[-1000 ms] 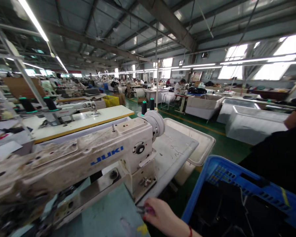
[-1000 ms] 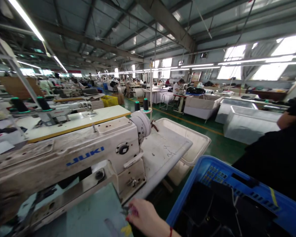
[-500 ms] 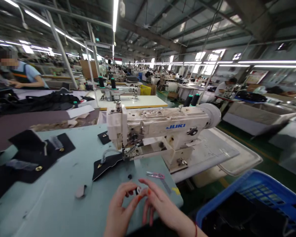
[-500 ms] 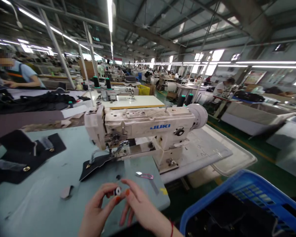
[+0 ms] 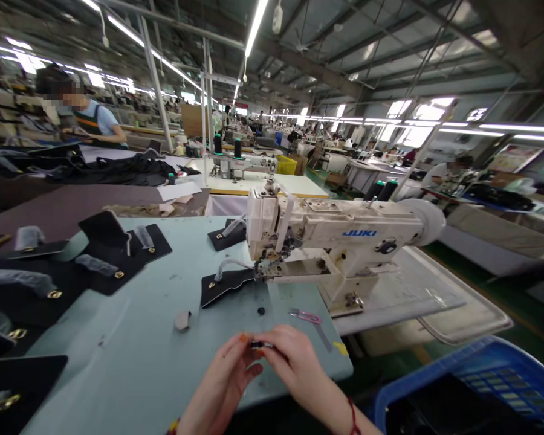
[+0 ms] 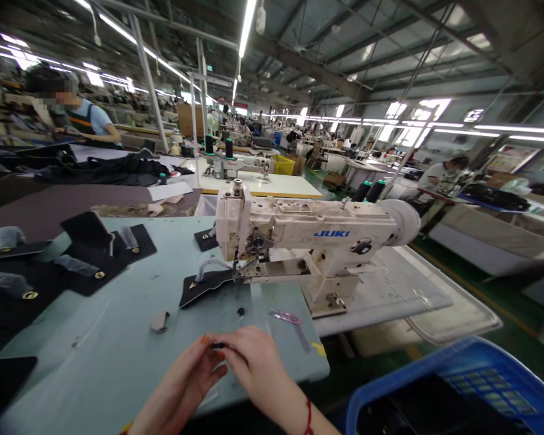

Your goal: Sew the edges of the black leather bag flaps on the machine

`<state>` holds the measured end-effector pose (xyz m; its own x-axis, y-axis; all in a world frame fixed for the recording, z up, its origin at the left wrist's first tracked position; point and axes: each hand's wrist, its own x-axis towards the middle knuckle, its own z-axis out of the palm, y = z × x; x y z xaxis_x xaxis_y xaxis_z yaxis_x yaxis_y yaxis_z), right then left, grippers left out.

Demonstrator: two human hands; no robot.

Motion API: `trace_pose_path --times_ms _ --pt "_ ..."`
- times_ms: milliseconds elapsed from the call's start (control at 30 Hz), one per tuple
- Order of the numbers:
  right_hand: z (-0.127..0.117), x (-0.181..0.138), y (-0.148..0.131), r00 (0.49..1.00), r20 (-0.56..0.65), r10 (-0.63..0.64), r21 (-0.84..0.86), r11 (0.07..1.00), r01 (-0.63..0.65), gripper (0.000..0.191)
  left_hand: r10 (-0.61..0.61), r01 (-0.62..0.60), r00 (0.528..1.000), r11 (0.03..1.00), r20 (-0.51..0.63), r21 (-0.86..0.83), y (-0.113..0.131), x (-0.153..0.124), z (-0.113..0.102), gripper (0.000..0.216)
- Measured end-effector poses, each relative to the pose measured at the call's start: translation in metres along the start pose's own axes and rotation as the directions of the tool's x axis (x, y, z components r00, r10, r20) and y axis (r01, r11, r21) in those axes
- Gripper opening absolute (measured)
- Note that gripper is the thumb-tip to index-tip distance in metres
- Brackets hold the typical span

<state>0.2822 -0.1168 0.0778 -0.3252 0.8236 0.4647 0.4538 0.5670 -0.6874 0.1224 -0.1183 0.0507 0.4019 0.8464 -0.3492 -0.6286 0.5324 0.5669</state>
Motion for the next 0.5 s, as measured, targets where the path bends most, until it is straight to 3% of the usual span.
trace_pose_path --times_ms 133,233,400,500 --pt "-0.024 0.009 -0.009 0.964 0.221 0.150 0.162 0.969 -0.188 0.018 -0.105 0.096 0.992 0.987 0.073 0.126 0.016 -0.002 0.001 0.024" --pt "-0.037 0.012 -0.010 0.918 0.360 0.166 0.179 0.953 -0.243 0.021 -0.150 0.124 0.982 0.970 0.114 0.208 0.022 -0.002 0.003 0.026" --pt "-0.046 0.013 -0.008 0.877 0.468 0.108 0.177 0.961 -0.213 0.028 -0.198 0.155 0.968 0.954 0.153 0.256 0.017 0.001 0.002 0.028" --pt "-0.046 0.013 0.000 0.879 0.455 0.140 0.165 0.957 -0.238 0.027 -0.172 0.137 0.976 0.961 0.133 0.239 0.011 0.002 0.003 0.026"
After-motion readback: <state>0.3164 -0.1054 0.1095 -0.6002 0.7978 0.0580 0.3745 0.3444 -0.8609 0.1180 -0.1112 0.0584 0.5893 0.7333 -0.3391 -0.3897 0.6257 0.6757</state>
